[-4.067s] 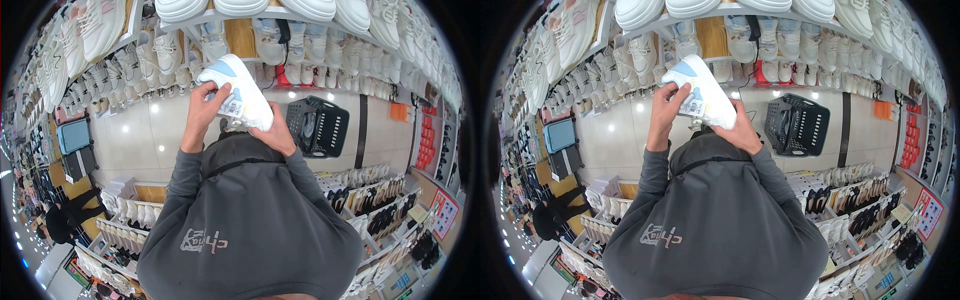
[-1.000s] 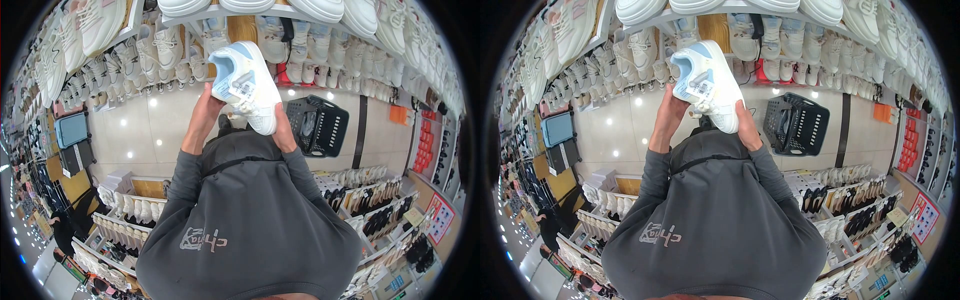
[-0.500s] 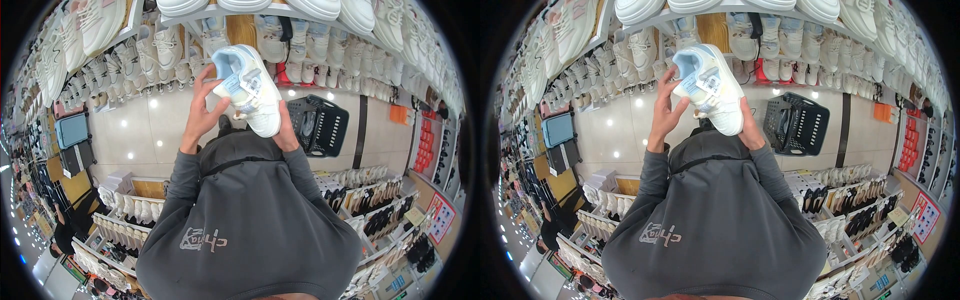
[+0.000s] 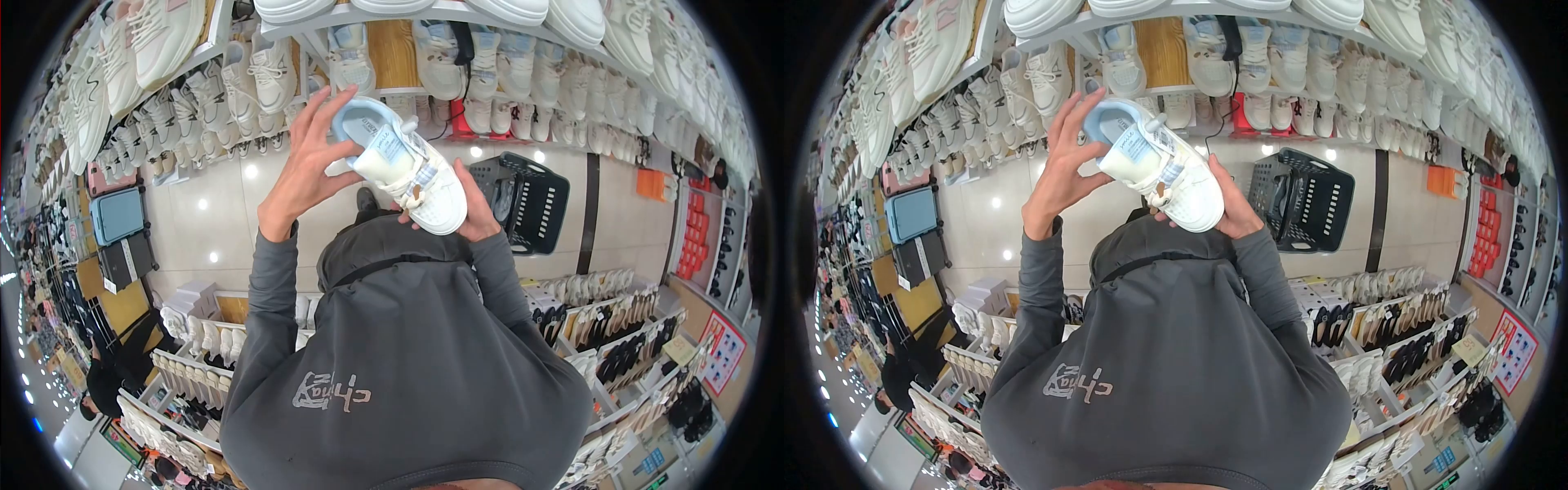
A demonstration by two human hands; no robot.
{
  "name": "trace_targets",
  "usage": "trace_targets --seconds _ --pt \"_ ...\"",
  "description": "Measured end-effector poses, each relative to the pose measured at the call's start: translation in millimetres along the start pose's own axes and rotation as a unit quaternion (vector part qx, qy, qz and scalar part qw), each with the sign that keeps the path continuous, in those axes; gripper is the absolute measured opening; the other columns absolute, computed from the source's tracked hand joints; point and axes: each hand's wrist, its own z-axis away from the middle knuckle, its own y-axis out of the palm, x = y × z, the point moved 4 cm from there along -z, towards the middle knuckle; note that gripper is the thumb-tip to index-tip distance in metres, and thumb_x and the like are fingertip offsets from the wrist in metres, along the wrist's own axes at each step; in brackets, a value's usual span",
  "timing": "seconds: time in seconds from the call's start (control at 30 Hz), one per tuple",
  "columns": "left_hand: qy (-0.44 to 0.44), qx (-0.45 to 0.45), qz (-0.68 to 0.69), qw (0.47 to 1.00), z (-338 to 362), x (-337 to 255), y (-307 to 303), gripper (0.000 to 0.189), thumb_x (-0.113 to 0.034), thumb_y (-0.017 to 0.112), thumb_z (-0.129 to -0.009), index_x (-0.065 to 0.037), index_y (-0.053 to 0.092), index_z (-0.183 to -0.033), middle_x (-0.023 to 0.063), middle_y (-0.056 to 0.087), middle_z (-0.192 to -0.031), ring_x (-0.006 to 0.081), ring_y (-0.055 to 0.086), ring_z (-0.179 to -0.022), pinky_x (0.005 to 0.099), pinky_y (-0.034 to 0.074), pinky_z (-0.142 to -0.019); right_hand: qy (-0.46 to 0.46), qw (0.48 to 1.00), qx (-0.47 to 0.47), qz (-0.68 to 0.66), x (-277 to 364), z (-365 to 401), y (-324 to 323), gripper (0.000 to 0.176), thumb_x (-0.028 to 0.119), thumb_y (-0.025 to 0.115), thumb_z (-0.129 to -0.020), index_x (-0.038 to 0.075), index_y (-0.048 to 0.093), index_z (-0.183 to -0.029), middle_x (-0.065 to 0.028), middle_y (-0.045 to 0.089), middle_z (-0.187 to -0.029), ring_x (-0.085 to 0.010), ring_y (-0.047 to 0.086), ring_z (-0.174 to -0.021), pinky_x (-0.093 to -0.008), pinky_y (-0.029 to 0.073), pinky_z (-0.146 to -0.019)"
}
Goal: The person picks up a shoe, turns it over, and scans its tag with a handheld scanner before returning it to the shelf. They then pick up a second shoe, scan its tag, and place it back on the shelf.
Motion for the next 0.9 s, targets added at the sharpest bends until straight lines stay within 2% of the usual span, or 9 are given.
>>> trace_targets --seconds 0.03,0.13,0.23,0.27,0.37,0.6,0.7,0.8,0.9 --pt "0.007 0.002 0.004 1.0 -0.2 -1.5 -0.5 0.035 -0.014 0.094 -0.061 -0.011 0.071 -0.087 0.0067 0.037 -0.165 0.0417 0.025 -0.154 0.0541 0.028 -0.12 0.01 1.0 0.011 -0.002 0.5 0.7 3.6 0.081 0.065 0.024 -0.108 0.003 0.031 -0.16 -0.0228 0.056 -0.147 -0.0388 0.065 -0.124 -0.0468 0.057 -0.101" --pt "0.02 -0.001 0.023 1.0 -0.2 -7.3 -0.7 0.032 -0.016 0.094 -0.062 -0.008 0.071 -0.083 0.0077 0.043 -0.162 0.0413 0.027 -0.153 0.0538 0.028 -0.12 -0.055 0.977 -0.203 0.024 2.3 7.0 -18.3 0.088 0.069 0.025 -0.106 -0.001 0.035 -0.158 -0.0229 0.053 -0.151 -0.0345 0.058 -0.134 -0.0433 0.047 -0.114" --pt "0.001 -0.016 0.076 0.997 5.0 -8.5 9.5 0.031 -0.018 0.093 -0.065 -0.006 0.071 -0.083 0.0083 0.049 -0.157 0.0408 0.031 -0.151 0.053 0.03 -0.119 -0.105 0.976 -0.187 0.029 21.5 17.3 -3.4 0.094 0.073 0.025 -0.104 -0.006 0.036 -0.156 -0.0211 0.048 -0.156 -0.0307 0.049 -0.144 -0.04 0.036 -0.122" --pt "-0.011 -0.028 0.084 0.996 5.9 -9.7 12.1 0.031 -0.019 0.093 -0.066 -0.005 0.071 -0.084 0.0084 0.05 -0.156 0.0407 0.032 -0.15 0.0528 0.03 -0.119 -0.146 0.976 0.041 -0.155 23.3 15.5 -6.8 0.098 0.074 0.025 -0.103 -0.006 0.033 -0.157 -0.0195 0.043 -0.16 -0.0307 0.044 -0.147 -0.0417 0.034 -0.123" --pt "-0.046 -0.053 0.107 0.992 8.4 -11.4 17.9 0.03 -0.021 0.091 -0.071 -0.004 0.073 -0.089 0.0086 0.054 -0.154 0.0397 0.034 -0.149 0.052 0.031 -0.119 -0.175 0.974 -0.139 0.035 28.7 16.9 3.6 0.098 0.074 0.023 -0.104 -0.007 0.031 -0.158 -0.0181 0.039 -0.163 -0.0297 0.04 -0.15 -0.0418 0.032 -0.124" --pt "-0.103 -0.075 0.145 0.981 16.3 -7.2 23.8 0.031 -0.018 0.087 -0.076 -0.003 0.077 -0.101 0.0086 0.057 -0.149 0.0362 0.04 -0.145 0.0486 0.033 -0.119 -0.243 0.949 -0.087 0.181 23.7 13.8 -1.3 0.128 0.093 0.044 -0.083 -0.006 0.023 -0.161 -0.0161 0.032 -0.166 -0.0268 0.035 -0.153 -0.0427 0.03 -0.125" --pt "-0.137 -0.092 0.175 0.971 19.0 -4.6 27.0 0.031 -0.019 0.088 -0.078 -0.001 0.077 -0.1 0.0099 0.059 -0.145 0.0345 0.043 -0.139 0.0462 0.036 -0.115 -0.252 0.939 -0.096 0.212 23.2 12.4 -1.3 0.13 0.093 0.052 -0.078 -0.004 0.025 -0.161 -0.0167 0.033 -0.165 -0.0266 0.036 -0.152 -0.0422 0.03 -0.125" --pt "-0.219 -0.108 0.24 0.94 27.0 3.5 38.4 0.034 -0.022 0.088 -0.08 0.0 0.077 -0.104 0.0115 0.06 -0.14 0.0316 0.047 -0.133 0.0427 0.04 -0.111 -0.266 0.925 -0.165 0.214 26.6 12.8 4.8 0.128 0.086 0.067 -0.074 -0.002 0.029 -0.159 -0.0158 0.037 -0.162 -0.0263 0.038 -0.15 -0.0412 0.031 -0.124" --pt "-0.279 -0.108 0.274 0.914 33.1 7.6 48.9 0.036 -0.023 0.087 -0.083 -0.001 0.078 -0.11 0.013 0.062 -0.136 0.029 0.051 -0.129 0.0394 0.042 -0.108 -0.299 0.901 -0.137 0.283 20.3 14.7 -12.1 0.112 0.066 0.08 -0.081 -0.001 0.032 -0.158 -0.0133 0.04 -0.158 -0.0251 0.039 -0.148 -0.0389 0.032 -0.122"
